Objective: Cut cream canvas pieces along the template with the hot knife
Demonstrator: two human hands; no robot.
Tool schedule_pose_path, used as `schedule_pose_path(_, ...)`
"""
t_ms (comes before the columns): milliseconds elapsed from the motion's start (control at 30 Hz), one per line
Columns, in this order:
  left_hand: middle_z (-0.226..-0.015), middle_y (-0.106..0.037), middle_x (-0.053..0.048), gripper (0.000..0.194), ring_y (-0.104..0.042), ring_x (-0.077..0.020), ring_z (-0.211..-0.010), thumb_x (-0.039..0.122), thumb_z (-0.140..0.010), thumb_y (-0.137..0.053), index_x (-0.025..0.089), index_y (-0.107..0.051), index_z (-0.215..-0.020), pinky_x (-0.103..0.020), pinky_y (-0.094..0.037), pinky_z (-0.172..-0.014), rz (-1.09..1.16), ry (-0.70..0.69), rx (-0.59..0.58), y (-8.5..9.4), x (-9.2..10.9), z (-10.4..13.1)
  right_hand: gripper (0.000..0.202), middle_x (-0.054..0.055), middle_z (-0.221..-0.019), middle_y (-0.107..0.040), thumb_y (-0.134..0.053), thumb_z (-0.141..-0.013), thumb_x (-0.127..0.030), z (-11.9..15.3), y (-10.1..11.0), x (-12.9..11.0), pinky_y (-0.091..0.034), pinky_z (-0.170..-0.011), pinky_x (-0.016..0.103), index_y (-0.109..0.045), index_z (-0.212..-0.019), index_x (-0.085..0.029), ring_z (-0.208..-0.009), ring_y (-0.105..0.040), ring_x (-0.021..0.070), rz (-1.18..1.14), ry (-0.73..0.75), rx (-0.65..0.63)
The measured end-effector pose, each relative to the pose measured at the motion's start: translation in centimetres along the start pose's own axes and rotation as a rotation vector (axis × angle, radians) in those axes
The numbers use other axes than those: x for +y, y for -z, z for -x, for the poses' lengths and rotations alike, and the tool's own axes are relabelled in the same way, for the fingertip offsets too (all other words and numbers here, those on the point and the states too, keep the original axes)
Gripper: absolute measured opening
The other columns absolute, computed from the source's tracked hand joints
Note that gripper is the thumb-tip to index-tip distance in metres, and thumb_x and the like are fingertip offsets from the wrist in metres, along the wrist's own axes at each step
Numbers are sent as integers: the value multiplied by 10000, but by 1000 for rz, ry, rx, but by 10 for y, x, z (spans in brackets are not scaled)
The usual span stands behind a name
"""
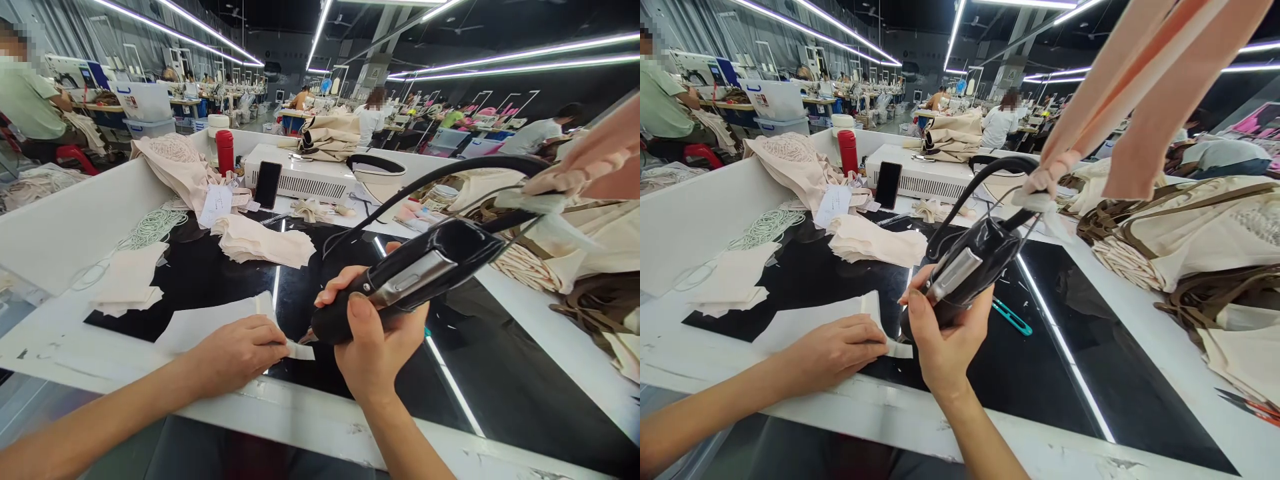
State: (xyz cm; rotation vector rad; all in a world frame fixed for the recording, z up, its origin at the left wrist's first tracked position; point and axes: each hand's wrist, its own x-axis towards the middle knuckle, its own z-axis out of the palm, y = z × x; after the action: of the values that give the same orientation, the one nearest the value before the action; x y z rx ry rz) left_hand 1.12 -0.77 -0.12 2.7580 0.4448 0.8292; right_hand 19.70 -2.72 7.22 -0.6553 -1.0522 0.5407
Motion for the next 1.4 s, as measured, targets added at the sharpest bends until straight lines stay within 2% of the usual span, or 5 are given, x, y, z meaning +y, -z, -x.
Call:
schedule_pose_path(400,-1060,-729,-76,208,-671,-203,-989,114,-1078,-527,155,-716,-1153,-316,-582,-883,-12,4,-13,3,2,-1,297,-67,-831,-698,-760,-862,-221,3,-10,8,-580,-546,263,-554,-1067,-284,-587,-654,112,19,6,-10)
schedule_pose_path(733,-1063,-726,-82,216,-682,-197,-996,123,-1079,-523,162,-715,-1171,-313,-592,-900,-39,-8,-9,3,0,-1,237,-61,-837,-693,-739,-885,-215,3,-6,6,-589,-560,274,-569,-1040,-273,-593,-658,113,56,-6,-6)
schedule_pose_path(967,-1071,-720,-86,205,-682,-200,-977,104,-1061,-541,153,-710,-1167,-323,-595,-904,-45,-3,-17,1,-1,1,299,-53,-848,-702,-757,-876,-196,1,5,2,-577,-569,270,-594,-1113,-278,-606,-661,117,50,17,24)
schedule_pose_path(1200,-1073,-722,-93,213,-685,-201,-991,120,-1070,-529,158,-713,-1171,-330,-601,-912,-47,-9,-12,-1,-3,2,416,-61,-840,-700,-733,-863,-174,2,4,3,-582,-560,271,-574,-1223,-308,-592,-658,120,95,11,26)
schedule_pose_path(1400,-1075,-728,-89,199,-680,-207,-988,127,-1072,-541,150,-710,-1174,-327,-588,-911,-37,-9,-10,3,-1,0,343,-51,-839,-698,-736,-890,-210,4,4,-4,-584,-572,279,-601,-1194,-295,-597,-655,121,23,-9,25)
